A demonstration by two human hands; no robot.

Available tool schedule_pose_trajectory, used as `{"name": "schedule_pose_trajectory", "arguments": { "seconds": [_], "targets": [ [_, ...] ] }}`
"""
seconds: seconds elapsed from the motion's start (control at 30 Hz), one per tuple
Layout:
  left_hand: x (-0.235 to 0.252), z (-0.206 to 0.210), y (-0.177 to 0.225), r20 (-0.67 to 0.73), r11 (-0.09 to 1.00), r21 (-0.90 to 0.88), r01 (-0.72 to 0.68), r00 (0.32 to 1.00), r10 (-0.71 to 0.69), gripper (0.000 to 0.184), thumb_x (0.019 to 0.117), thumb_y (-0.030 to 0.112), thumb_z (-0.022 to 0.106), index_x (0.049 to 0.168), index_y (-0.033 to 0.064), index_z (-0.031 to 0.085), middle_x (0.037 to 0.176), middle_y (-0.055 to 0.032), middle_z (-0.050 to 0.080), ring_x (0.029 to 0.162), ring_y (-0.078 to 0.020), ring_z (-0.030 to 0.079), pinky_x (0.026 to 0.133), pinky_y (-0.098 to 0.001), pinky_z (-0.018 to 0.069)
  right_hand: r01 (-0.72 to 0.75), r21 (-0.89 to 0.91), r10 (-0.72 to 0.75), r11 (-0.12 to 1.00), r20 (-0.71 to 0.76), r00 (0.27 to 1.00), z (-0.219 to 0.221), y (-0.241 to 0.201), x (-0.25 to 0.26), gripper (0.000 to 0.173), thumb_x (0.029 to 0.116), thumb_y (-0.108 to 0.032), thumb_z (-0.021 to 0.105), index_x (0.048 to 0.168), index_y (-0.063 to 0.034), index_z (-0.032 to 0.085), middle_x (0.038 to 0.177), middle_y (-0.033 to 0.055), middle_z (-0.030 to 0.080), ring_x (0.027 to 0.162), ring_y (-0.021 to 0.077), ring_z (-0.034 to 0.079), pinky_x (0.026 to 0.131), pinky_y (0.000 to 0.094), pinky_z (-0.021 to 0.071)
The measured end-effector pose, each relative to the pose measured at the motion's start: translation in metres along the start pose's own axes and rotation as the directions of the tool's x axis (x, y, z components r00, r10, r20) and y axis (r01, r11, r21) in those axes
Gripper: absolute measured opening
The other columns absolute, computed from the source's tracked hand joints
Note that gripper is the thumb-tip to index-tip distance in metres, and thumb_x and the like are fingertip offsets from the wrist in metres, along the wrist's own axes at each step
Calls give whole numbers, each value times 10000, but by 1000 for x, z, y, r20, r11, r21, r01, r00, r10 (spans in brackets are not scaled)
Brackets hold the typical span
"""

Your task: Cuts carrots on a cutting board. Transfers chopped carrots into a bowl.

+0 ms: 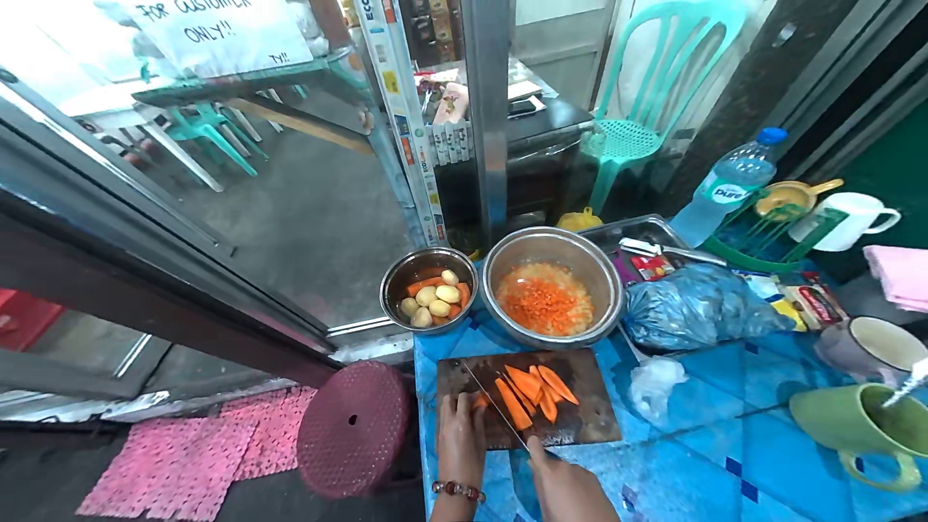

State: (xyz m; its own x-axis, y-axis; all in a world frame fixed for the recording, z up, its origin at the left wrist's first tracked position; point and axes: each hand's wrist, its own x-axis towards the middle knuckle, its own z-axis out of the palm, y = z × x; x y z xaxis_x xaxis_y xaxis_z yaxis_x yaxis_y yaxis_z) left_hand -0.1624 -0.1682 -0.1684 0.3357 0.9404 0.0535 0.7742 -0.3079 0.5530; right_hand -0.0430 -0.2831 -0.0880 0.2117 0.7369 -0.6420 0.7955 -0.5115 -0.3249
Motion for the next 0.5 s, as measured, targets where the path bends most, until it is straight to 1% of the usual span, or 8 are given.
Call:
{"name": "schedule_pose_trajectory", "arguments": {
  "seconds": [0.2,0.3,0.4,0.47,0.5],
  "targets": [
    [2,-2,2,9,1000,23,5,1000,-5,231,923,145,741,1113,14,726,1144,-228,665,1066,-361,680,940,-453,575,9,-65,-10,998,-25,1000,3,-2,-7,355,1118,-189,362,1420,-45,480,950,234,739,921,457,743,768,592,587],
    [2,-5,6,37,999,28,38,999,-39,230,930,121,722,1128,4,715,1176,-232,657,1084,-351,679,946,-435,574,-3,-81,2,997,-18,1000,6,-4,-8,362,1096,-140,395,1437,-42,471,943,234,739,911,454,745,762,596,586],
    [2,-7,6,59,998,2,58,997,-58,209,932,104,707,1107,-10,712,1162,-239,661,1082,-353,677,951,-444,570,-30,-77,30,997,-4,1000,8,-12,-1,425,1051,-52,458,1476,-52,441,998,247,737,947,471,736,782,607,585],
    [3,-8,5,80,999,-9,54,995,-53,201,942,106,691,1108,-5,715,1167,-236,659,1088,-348,675,959,-439,567,-44,-84,45,995,9,999,6,-17,8,452,1042,-36,466,1490,-75,426,1020,233,741,979,455,737,807,596,586],
    [4,-9,4,92,998,-16,54,994,-53,205,955,110,678,1127,5,718,1189,-234,655,1110,-343,670,977,-433,560,-45,-83,46,996,11,999,5,-18,11,449,1047,-51,461,1494,-81,423,1019,227,744,987,448,738,815,590,585]
  ]
}}
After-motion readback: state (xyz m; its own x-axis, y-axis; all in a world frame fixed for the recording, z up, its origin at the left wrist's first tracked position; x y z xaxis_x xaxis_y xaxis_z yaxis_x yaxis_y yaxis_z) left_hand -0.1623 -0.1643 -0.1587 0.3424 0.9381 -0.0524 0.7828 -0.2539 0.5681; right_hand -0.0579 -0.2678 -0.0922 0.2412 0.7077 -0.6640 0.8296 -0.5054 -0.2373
